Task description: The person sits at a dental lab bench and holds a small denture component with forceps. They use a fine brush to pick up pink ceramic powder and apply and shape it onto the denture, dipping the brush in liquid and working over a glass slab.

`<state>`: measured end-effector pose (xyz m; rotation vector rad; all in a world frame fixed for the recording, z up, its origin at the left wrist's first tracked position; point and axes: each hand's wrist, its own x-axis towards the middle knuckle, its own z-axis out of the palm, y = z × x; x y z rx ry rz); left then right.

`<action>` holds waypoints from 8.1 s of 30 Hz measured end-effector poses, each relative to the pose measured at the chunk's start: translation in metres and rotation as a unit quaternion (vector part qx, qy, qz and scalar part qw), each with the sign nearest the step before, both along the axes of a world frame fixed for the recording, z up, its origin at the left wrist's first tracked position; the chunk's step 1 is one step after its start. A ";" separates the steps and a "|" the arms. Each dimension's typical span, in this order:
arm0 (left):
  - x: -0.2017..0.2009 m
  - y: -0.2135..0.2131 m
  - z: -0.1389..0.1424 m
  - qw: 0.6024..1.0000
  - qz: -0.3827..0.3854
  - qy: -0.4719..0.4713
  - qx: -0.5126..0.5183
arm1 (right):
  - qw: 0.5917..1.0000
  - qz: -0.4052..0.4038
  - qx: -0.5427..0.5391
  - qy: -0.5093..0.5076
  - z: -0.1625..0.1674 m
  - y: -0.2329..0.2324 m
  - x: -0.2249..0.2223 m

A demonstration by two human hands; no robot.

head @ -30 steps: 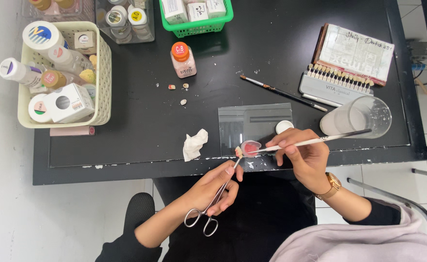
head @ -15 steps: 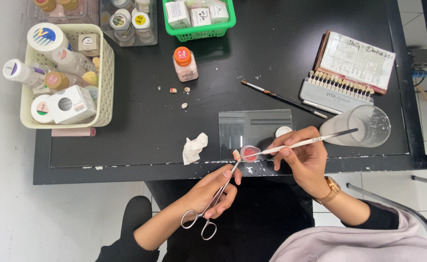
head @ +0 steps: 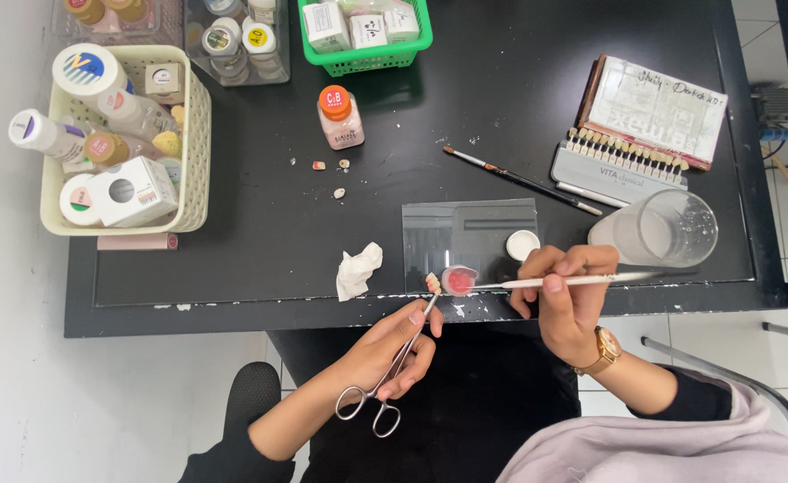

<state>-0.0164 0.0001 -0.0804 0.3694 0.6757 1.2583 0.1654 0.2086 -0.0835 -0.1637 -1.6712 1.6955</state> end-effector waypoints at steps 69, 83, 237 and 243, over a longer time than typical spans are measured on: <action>-0.021 -0.025 0.039 0.908 0.338 0.240 -0.060 | 0.913 0.017 0.374 -0.159 0.092 -0.016 -0.008; -0.021 -0.026 0.033 0.916 0.279 0.287 -0.022 | 0.901 0.084 0.383 -0.186 0.066 -0.034 -0.031; 0.014 0.045 0.046 0.953 -0.034 0.301 0.002 | 0.914 0.000 0.406 -0.026 -0.004 0.011 0.016; 0.015 0.045 0.046 0.953 -0.032 0.301 0.003 | 0.931 -0.015 0.365 -0.020 -0.002 0.011 0.018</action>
